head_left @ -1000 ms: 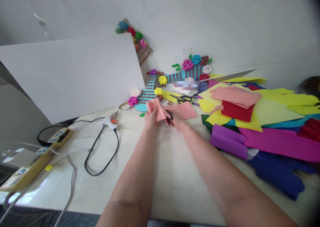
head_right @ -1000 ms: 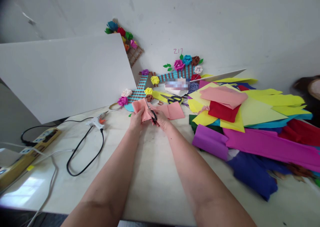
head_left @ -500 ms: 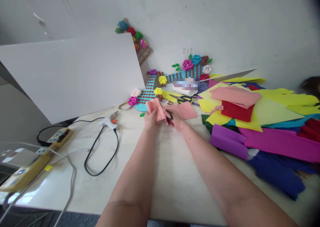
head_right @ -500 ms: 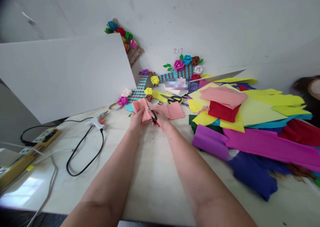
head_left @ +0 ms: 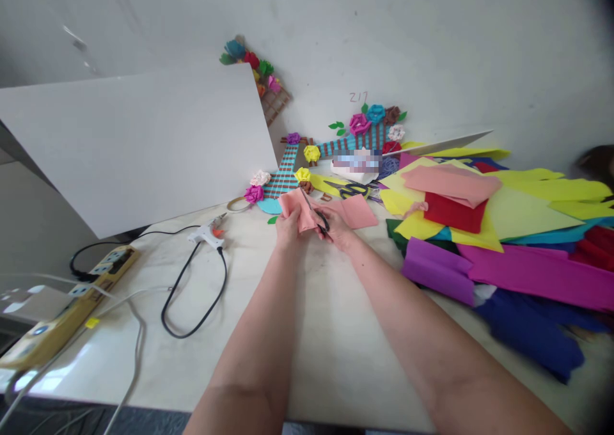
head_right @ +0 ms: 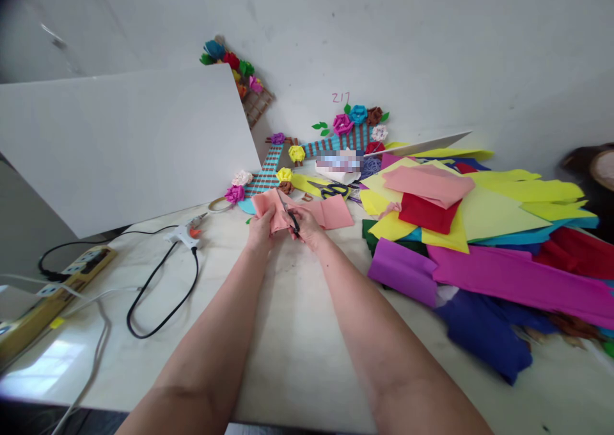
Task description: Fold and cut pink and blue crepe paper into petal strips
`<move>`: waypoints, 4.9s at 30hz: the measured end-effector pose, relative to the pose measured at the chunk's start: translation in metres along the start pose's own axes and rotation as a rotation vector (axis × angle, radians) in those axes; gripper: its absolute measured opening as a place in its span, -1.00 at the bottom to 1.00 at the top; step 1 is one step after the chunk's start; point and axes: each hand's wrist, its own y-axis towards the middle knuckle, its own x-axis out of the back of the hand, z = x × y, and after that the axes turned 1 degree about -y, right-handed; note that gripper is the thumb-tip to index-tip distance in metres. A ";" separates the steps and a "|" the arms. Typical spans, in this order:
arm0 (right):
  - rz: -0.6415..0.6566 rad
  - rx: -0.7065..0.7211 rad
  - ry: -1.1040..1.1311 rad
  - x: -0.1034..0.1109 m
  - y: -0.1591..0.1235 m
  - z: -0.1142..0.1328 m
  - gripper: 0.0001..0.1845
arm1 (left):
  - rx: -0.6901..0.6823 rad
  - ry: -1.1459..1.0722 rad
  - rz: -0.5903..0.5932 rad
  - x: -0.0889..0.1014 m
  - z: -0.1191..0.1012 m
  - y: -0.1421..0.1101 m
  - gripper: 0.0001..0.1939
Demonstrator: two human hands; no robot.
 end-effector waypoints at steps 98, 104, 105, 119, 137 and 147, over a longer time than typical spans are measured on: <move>-0.092 0.129 -0.104 0.006 0.016 -0.009 -0.60 | -0.016 -0.065 -0.036 -0.003 -0.002 -0.003 -0.70; -0.050 0.060 -0.003 0.005 0.004 0.005 -0.64 | 0.001 -0.083 -0.030 -0.005 -0.005 -0.007 -0.70; -0.047 0.055 -0.013 0.005 0.002 0.007 -0.64 | 0.003 -0.078 -0.023 -0.005 -0.005 -0.007 -0.69; -0.060 0.113 -0.060 0.008 0.007 0.005 -0.65 | 0.016 -0.017 0.047 0.003 0.002 0.001 -0.65; -0.150 0.163 0.005 0.010 0.020 -0.009 -0.61 | -0.004 0.002 0.004 0.003 0.003 0.002 -0.61; -0.235 0.060 0.074 0.026 0.011 -0.002 -0.58 | -0.050 -0.084 0.039 0.002 0.002 0.001 -0.69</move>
